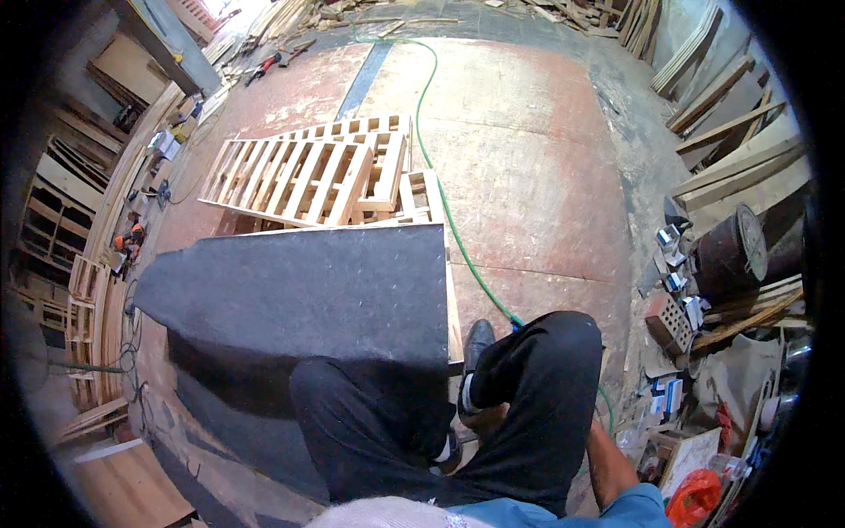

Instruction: The person staples a dark fabric cover onto a wooden frame using a pneumatic staple gun, then trims the excess fabric with a utility knife. They flip the piece to work on different sides and continue trimming and securing the fabric.

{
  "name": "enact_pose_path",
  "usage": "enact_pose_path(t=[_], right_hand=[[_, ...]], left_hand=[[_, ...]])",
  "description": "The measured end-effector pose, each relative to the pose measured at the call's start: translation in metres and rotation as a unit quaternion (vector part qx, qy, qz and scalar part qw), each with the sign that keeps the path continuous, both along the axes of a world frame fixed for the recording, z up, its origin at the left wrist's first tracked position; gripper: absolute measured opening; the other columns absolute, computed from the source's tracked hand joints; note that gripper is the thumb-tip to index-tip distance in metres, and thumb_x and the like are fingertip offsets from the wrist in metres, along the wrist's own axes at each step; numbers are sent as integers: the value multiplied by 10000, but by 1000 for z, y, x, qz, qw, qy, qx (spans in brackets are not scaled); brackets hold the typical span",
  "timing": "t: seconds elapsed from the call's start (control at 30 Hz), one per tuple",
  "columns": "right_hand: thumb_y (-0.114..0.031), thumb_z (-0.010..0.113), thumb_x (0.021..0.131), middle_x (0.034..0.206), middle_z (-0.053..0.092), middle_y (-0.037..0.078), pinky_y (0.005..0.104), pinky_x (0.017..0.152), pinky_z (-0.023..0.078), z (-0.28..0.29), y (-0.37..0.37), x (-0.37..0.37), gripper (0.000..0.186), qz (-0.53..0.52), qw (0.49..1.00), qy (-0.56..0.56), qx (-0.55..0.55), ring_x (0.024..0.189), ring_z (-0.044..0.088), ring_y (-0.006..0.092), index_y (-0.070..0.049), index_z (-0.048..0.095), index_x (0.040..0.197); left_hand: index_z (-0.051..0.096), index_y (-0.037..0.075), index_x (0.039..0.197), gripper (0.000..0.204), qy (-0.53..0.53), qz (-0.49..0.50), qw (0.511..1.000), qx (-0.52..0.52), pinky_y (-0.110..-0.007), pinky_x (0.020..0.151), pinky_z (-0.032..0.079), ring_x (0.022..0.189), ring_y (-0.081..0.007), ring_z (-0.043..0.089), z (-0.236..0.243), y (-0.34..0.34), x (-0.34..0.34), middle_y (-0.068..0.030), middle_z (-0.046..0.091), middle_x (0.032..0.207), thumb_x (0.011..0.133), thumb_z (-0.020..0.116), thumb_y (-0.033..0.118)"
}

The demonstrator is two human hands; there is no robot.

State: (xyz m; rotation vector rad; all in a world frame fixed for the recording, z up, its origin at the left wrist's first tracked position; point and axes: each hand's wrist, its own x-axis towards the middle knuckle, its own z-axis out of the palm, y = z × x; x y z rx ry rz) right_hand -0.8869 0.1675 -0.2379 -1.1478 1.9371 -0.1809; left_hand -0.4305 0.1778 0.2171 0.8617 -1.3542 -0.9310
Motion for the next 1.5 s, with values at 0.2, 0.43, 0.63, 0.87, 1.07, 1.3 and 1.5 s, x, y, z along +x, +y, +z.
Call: enact_pose_path(t=[0.2,0.43,0.63,0.87,1.07,1.3,1.5], right_hand=[[-278,453,1004,939,738,124,401,765,518,-20,23,-26,365,15,989,-77,-127,852,681,315,-20,709,1029],[-118,679,842,901,722,138,361,777,537,75,-31,-24,217,-68,966,-7,-249,839,682,236,-19,709,1032],[-6,575,917,1013,672,76,317,796,553,379,-79,106,412,-157,856,-344,-354,869,650,165,38,551,1325],[-56,474,838,1389,529,229,457,991,521,497,35,361,718,145,706,-690,60,1252,569,323,63,294,1523],[-112,584,876,1177,562,155,392,915,464,541,110,379,482,508,690,-449,-253,1076,532,304,-21,516,1345],[-142,518,966,944,616,43,302,707,484,552,148,393,341,458,721,-520,5,803,572,154,-64,573,1293],[-98,489,969,1186,634,123,352,944,473,551,146,418,367,411,736,-537,13,1087,611,236,-12,541,1322]], left_hand=[[531,-59,1349,479,54,-59,996,36,-455,1033,483,1178,-313,619,19,8,-8,-222,624,1279,1059,444,312],[528,-40,1342,507,170,-64,983,17,-458,1037,475,1186,-313,611,56,8,3,-219,618,1283,1056,443,370],[525,-23,1336,533,323,17,945,-42,-461,1039,469,1193,-313,604,114,-146,48,-216,614,1287,1053,443,421],[592,65,1109,416,368,213,904,39,-415,757,540,819,-278,653,134,-288,165,-145,677,994,999,521,461],[495,1,1295,561,356,227,906,0,-493,921,526,1033,-369,637,180,-254,222,-216,623,1186,1026,412,486],[524,108,913,387,313,284,906,-33,-438,651,534,649,-278,609,206,-221,277,-89,615,764,1038,442,465],[514,119,799,388,347,276,896,-33,-430,603,531,620,-264,587,186,-205,293,-87,593,712,1043,451,414]])
